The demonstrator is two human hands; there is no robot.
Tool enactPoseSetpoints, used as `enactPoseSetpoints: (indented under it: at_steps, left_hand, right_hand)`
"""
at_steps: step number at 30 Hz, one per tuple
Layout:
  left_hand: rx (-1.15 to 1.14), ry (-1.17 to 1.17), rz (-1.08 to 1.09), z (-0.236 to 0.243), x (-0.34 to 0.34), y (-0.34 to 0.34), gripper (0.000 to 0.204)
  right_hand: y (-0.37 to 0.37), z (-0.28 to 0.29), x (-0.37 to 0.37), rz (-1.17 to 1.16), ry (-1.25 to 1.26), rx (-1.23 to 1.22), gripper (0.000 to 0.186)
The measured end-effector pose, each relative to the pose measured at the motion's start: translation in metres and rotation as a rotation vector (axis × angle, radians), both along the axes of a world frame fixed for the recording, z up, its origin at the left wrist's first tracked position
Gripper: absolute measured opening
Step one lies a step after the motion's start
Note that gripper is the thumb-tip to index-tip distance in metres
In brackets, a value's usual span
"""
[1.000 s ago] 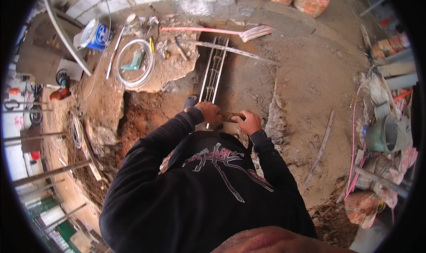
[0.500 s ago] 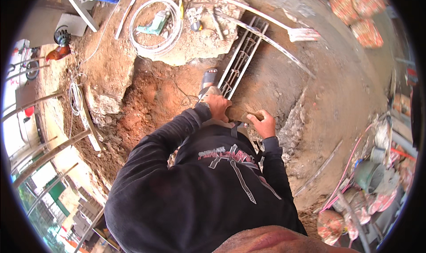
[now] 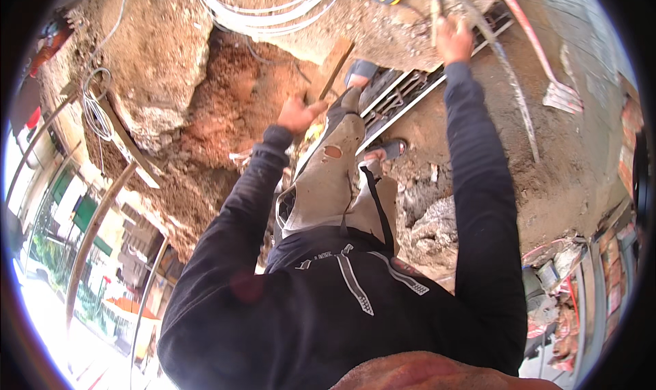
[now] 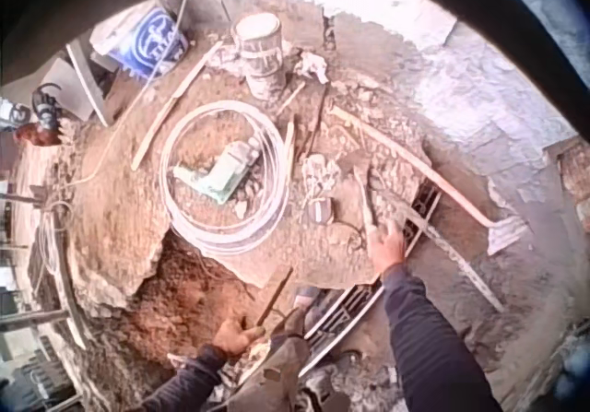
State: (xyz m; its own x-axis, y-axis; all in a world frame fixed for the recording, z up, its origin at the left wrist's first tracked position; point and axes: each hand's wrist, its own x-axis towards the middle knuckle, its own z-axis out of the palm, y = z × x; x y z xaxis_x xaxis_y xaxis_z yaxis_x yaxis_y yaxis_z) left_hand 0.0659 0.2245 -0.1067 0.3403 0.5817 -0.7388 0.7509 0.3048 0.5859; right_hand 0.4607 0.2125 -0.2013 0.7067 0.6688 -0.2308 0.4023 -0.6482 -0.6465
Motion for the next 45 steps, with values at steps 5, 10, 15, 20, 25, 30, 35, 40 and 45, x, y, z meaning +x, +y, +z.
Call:
enactPoseSetpoints:
  at_steps: [5, 10, 15, 20, 25, 30, 35, 40, 45]
  left_hand:
    - [0.092, 0.452, -0.173, -0.058, -0.001, 0.007, 0.068]
    - [0.158, 0.456, -0.18, -0.083, -0.01, 0.009, 0.058]
    - [0.189, 0.484, -0.197, -0.102, -0.015, 0.004, 0.05]
    - [0.311, 0.506, -0.172, -0.092, -0.041, -0.018, 0.047]
    - [0.351, 0.534, -0.107, -0.078, -0.038, -0.034, 0.048]
    - [0.326, 0.574, -0.102, -0.059, -0.026, -0.033, 0.046]
    - [0.372, 0.591, -0.104, -0.064, -0.04, -0.024, 0.045]
    - [0.337, 0.619, -0.11, -0.079, -0.054, -0.019, 0.042]
    - [0.321, 0.632, -0.181, -0.086, -0.06, -0.006, 0.042]
  right_hand:
    - [0.057, -0.051, 0.022, 0.206, -0.27, -0.216, 0.044]
    - [0.072, -0.03, 0.054, -0.058, 0.986, -0.043, 0.039]
    - [0.058, 0.062, 0.028, -0.004, 0.784, 0.142, 0.021]
    - [-0.038, 0.102, -0.068, 0.187, 0.804, 0.413, 0.011]
    - [-0.089, 0.066, -0.119, -0.04, 0.929, 0.238, 0.013]
    - [-0.094, 0.075, -0.141, -0.054, 0.997, -0.038, 0.017]
    - [-0.097, 0.075, -0.168, 0.131, 0.764, 0.079, 0.034]
    - [-0.081, 0.098, -0.167, 0.2, 0.812, 0.033, 0.032]
    - [-0.05, 0.153, -0.191, 0.402, 0.959, 0.419, 0.047]
